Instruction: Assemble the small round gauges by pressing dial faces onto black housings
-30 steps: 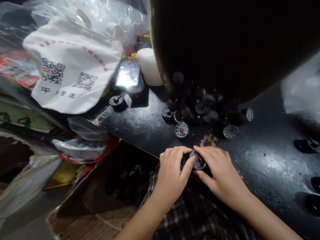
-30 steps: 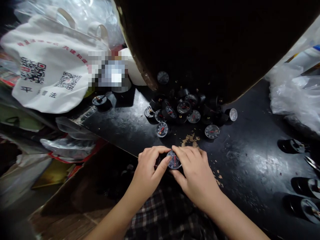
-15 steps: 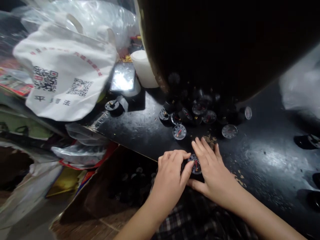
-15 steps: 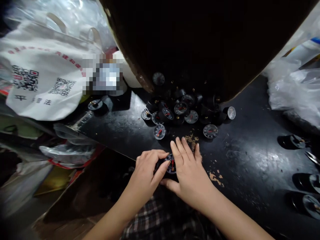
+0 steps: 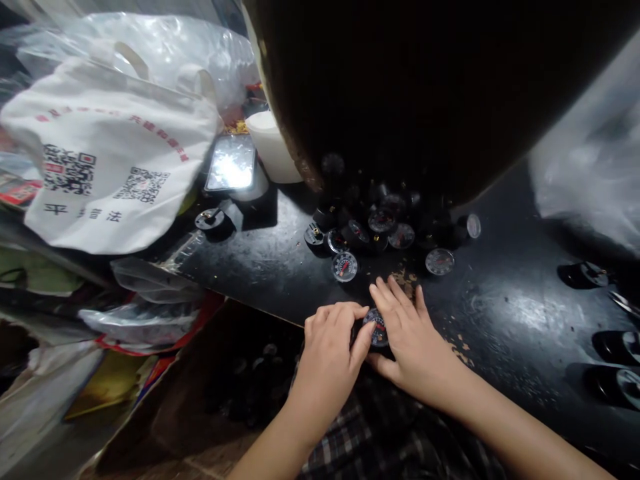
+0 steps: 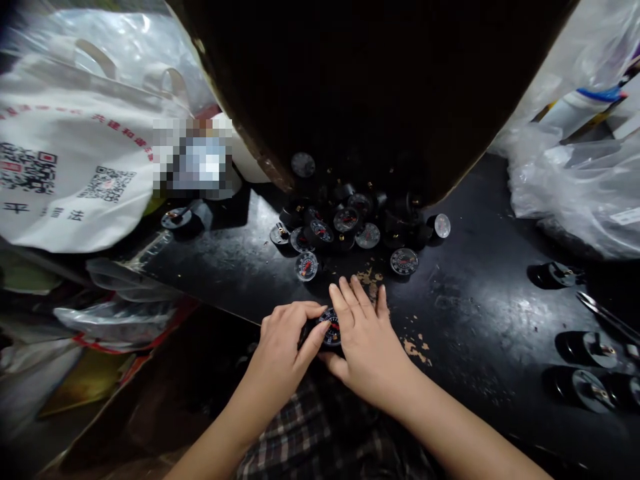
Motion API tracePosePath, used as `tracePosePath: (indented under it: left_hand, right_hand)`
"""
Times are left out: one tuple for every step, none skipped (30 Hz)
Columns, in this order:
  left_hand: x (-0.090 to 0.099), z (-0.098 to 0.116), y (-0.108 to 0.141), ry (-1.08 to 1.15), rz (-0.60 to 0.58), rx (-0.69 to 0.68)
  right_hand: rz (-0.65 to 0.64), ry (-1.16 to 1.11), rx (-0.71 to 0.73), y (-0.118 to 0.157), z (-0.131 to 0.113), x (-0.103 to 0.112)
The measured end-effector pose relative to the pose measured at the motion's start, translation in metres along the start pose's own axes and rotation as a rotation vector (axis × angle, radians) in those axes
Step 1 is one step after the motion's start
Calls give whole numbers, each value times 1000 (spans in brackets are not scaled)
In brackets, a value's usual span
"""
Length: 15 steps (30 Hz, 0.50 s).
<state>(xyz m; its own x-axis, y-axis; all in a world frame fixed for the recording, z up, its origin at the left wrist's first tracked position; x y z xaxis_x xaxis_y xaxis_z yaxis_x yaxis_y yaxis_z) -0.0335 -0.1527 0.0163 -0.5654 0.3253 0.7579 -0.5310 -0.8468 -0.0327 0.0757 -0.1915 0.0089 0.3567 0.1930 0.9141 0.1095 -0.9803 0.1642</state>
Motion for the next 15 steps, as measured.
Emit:
tracePosePath:
  left_hand:
    - [0, 0, 0, 5, -7, 2]
    - [0, 0, 2, 18, -13, -4]
    - [0, -2, 6, 42, -23, -22]
    - [1, -7, 12, 80, -38, -43]
    - [1, -16, 21, 127, -54, -55]
    - [2, -28, 31, 168, -66, -50]
    - [4, -45, 42, 188, -69, -25]
    - [8, -65, 53, 165, -47, 33]
    - [15, -84, 63, 77, 11, 100]
    - [25, -98, 72, -42, 89, 161]
    - [34, -105, 78, -137, 162, 193]
    - [41, -103, 80, -196, 218, 193]
    - [46, -93, 79, -200, 249, 161]
    - [46, -76, 74, -151, 246, 100]
    - [43, -54, 68, -73, 216, 24]
  right_hand:
    - [-18, -36, 12, 0, 1, 1]
    - [-37, -84, 32, 0, 2, 3]
    - [-51, -146, 51, 2, 3, 5]
    - [-56, -223, 59, 4, 6, 8]
    - [-51, -328, 47, 7, 10, 12]
    - [-39, -468, 22, 12, 14, 15]
    - [-20, -654, -14, 17, 19, 18]
    - [-8, -882, -47, 22, 22, 18]
    - [-14, -1131, -73, 27, 23, 17]
    - [-37, -1376, -90, 31, 21, 14]
    - [-77, -1589, -99, 33, 17, 10]
    - [-128, -1753, -111, 35, 11, 6]
    - [-182, -1864, -128, 35, 4, 1]
    - [-228, -1931, -145, 35, -2, -3]
    - [-262, -1968, -160, 34, -9, -7]
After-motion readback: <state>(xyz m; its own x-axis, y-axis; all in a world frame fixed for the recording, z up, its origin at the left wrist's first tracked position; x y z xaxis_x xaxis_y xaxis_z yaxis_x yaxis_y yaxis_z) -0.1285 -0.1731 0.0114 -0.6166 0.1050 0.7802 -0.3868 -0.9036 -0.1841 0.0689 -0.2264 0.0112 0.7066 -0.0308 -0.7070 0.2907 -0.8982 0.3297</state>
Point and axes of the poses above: each hand's wrist, its own y-axis away from the middle knuckle, its own x-axis out of the back of the hand, z = x × y, the point moved 7 cm from there along -y, towards the middle knuckle
